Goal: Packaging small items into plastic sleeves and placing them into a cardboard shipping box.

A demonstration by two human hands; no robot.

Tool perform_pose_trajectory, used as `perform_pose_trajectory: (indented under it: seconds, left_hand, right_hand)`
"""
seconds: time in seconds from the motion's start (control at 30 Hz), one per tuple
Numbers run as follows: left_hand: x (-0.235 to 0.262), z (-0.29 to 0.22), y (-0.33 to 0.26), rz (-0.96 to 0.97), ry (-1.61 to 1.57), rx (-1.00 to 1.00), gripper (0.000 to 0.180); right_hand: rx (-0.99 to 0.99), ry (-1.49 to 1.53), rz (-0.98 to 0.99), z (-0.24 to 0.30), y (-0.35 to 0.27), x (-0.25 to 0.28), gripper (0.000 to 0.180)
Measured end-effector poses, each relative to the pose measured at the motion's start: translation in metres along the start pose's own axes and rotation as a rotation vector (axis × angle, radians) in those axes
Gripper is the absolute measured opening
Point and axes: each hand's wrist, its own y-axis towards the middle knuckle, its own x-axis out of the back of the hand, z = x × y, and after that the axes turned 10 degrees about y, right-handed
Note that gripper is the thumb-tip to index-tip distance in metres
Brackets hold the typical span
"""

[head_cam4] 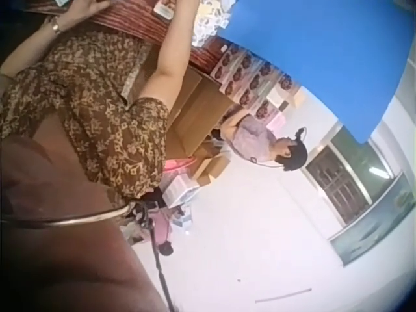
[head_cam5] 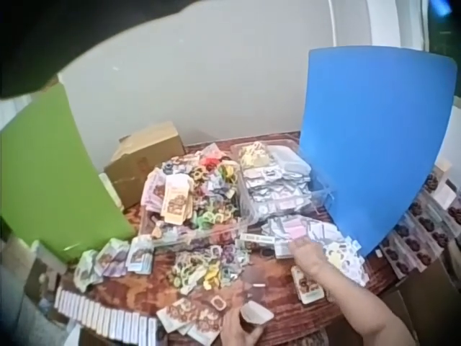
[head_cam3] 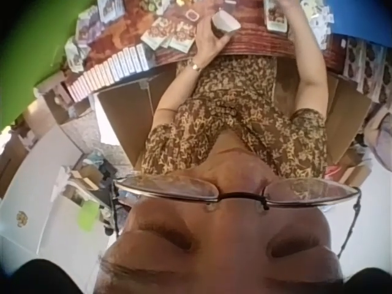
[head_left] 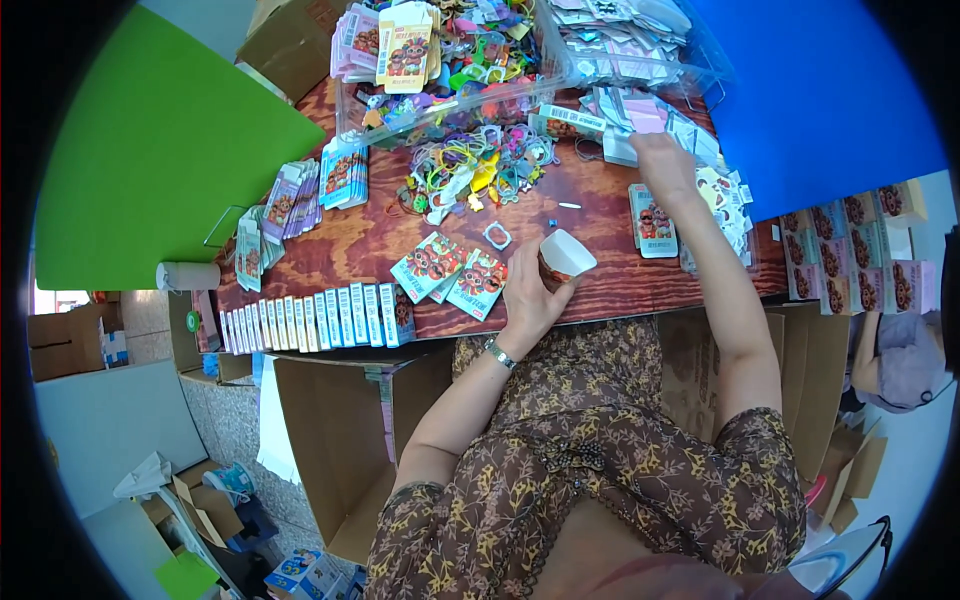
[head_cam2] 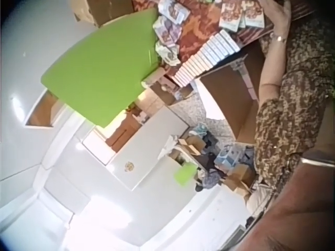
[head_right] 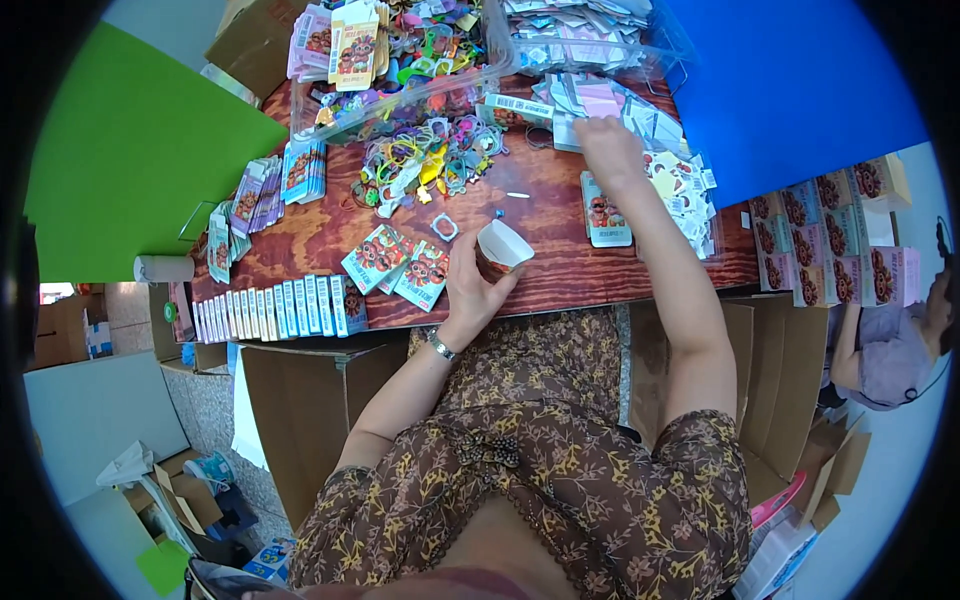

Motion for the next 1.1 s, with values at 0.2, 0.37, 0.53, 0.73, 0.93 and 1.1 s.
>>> perform_pose_trajectory:
  seconds: [0.2, 0.37, 0.53, 0.73, 0.93, 1.1]
  left_hand:
    - [-0.005, 0.001, -0.001, -0.016, 0.030, 0.035, 0.074]
    - [-0.008, -0.004, -0.003, -0.059, 0.011, 0.062, 0.076]
    - [-0.003, -0.007, -0.007, -0.055, 0.059, 0.068, 0.081]
    - [-0.005, -0.008, -0.010, -0.075, 0.139, -0.038, 0.090]
    - [-0.004, -0.009, -0.012, -0.095, 0.131, 0.007, 0.091]
    - [-0.003, -0.008, -0.014, -0.113, 0.140, -0.022, 0.092]
  right_hand:
    - [-0.204, 1.049, -0.107, 0.032, -0.039, 0.074, 0.020]
    - [-0.119, 1.144, -0.034, 0.068, -0.078, 0.080, 0.021]
    - [0.040, 0.985, -0.075, 0.090, -0.079, 0.082, 0.021]
    - [0.346, 0.740, -0.146, 0.094, -0.073, 0.089, 0.025]
    - [0.163, 0.820, -0.154, 0.109, -0.086, 0.069, 0.025]
    - [0.101, 0.844, -0.194, 0.104, -0.094, 0.061, 0.025]
